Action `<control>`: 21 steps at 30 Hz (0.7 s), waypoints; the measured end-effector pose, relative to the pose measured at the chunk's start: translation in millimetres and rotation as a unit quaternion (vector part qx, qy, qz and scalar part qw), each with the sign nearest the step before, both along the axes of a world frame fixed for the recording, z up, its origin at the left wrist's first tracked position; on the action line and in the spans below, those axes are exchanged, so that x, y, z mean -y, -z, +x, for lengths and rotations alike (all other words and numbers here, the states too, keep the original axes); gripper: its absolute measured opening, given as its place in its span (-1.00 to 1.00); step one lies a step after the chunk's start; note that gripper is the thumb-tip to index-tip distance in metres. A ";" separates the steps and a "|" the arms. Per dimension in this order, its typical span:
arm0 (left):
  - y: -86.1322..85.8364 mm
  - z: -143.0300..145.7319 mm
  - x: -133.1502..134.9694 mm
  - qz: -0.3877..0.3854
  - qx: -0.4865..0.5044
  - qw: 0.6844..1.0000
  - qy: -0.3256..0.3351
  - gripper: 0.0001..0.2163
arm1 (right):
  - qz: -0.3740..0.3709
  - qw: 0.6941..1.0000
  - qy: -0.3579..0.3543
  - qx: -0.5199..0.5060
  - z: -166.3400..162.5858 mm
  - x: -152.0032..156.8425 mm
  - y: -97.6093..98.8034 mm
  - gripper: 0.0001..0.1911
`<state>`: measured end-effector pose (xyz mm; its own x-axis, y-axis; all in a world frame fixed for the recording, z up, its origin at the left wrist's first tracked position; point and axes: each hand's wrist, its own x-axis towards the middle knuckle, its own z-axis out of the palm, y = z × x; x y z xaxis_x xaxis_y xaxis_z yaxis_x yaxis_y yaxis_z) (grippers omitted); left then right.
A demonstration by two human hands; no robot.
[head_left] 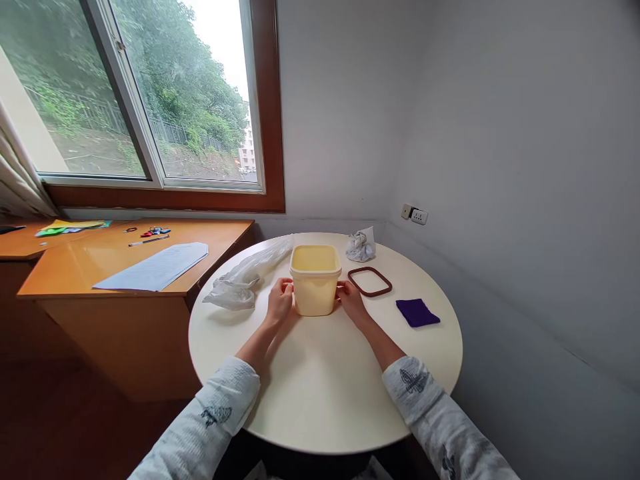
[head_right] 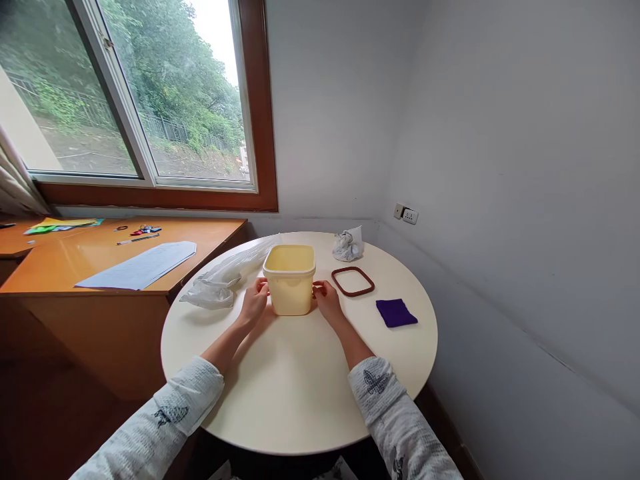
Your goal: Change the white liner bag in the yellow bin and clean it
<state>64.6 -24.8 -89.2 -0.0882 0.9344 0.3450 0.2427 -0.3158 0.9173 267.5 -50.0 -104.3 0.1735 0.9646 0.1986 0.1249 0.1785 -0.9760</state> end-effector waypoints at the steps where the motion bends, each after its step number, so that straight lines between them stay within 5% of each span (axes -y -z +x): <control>1: -0.4 0.0 0.2 0.000 0.000 1.000 0.001 -0.82 | 0.001 1.000 0.001 0.004 -0.1 -0.8 0.6 -0.78; 21: -10.8 -6.0 5.9 0.008 0.007 1.000 0.007 -0.82 | 0.006 1.000 -0.007 0.013 -6.9 -0.9 -1.3 -0.78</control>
